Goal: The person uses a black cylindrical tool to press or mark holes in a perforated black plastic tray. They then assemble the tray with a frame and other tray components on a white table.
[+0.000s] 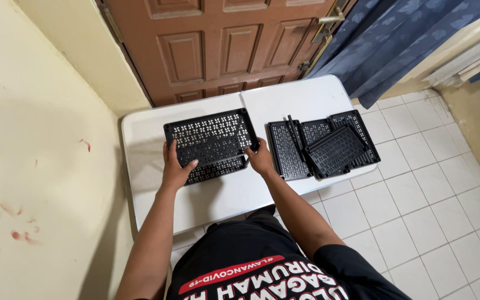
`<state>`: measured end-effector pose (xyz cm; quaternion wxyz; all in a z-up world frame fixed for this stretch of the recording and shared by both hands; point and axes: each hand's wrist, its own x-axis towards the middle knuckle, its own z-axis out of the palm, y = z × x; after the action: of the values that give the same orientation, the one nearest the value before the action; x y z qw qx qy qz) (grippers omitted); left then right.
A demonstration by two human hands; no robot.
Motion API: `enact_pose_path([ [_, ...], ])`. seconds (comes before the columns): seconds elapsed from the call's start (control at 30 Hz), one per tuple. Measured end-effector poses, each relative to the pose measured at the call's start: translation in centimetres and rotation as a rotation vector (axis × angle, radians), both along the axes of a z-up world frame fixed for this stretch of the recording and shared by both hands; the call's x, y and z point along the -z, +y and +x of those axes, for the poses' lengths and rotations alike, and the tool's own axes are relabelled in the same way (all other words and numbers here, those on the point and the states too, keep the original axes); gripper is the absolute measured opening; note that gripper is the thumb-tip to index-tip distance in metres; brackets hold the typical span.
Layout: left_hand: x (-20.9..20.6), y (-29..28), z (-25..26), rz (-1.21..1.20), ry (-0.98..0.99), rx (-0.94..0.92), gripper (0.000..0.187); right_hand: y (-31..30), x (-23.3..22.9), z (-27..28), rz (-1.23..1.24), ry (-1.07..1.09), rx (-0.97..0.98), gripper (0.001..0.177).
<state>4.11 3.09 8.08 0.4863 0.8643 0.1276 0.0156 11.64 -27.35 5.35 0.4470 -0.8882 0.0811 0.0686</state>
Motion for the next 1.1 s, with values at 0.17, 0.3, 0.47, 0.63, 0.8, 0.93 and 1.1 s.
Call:
enact_pose_path([
  [0.17, 0.0, 0.1, 0.1, 0.016, 0.034, 0.005, 0.106, 0.6, -0.2, -0.4, 0.015, -0.029, 0.036, 0.067],
  [0.3, -0.2, 0.1, 0.4, -0.027, 0.088, 0.011, 0.108, 1.4, -2.0, -1.0, -0.136, 0.047, 0.074, 0.073],
  [0.47, 0.5, 0.3, 0.8, -0.027, 0.11, 0.021, 0.112, 3.9, -4.4, -2.1, -0.423, -0.285, -0.097, 0.094],
  [0.63, 1.4, 0.4, 1.2, -0.013, 0.094, 0.005, 0.117, 7.7, -4.8, -1.1, -0.485, -0.174, -0.392, 0.077],
  [0.8, 1.4, 0.1, 0.9, -0.091, 0.196, -0.055, 0.119, 8.2, -4.9, -0.5, -0.54, 0.022, -0.558, 0.069],
  [0.93, 1.6, 0.0, 0.7, -0.172, 0.167, -0.08, 0.123, 7.4, -6.3, 0.1, -0.58, 0.081, -0.623, 0.074],
  [1.1, 2.3, 0.5, 0.9, -0.198, 0.16, -0.087, 0.128, 5.8, -8.2, 1.8, -0.671, -0.08, -0.59, 0.08],
])
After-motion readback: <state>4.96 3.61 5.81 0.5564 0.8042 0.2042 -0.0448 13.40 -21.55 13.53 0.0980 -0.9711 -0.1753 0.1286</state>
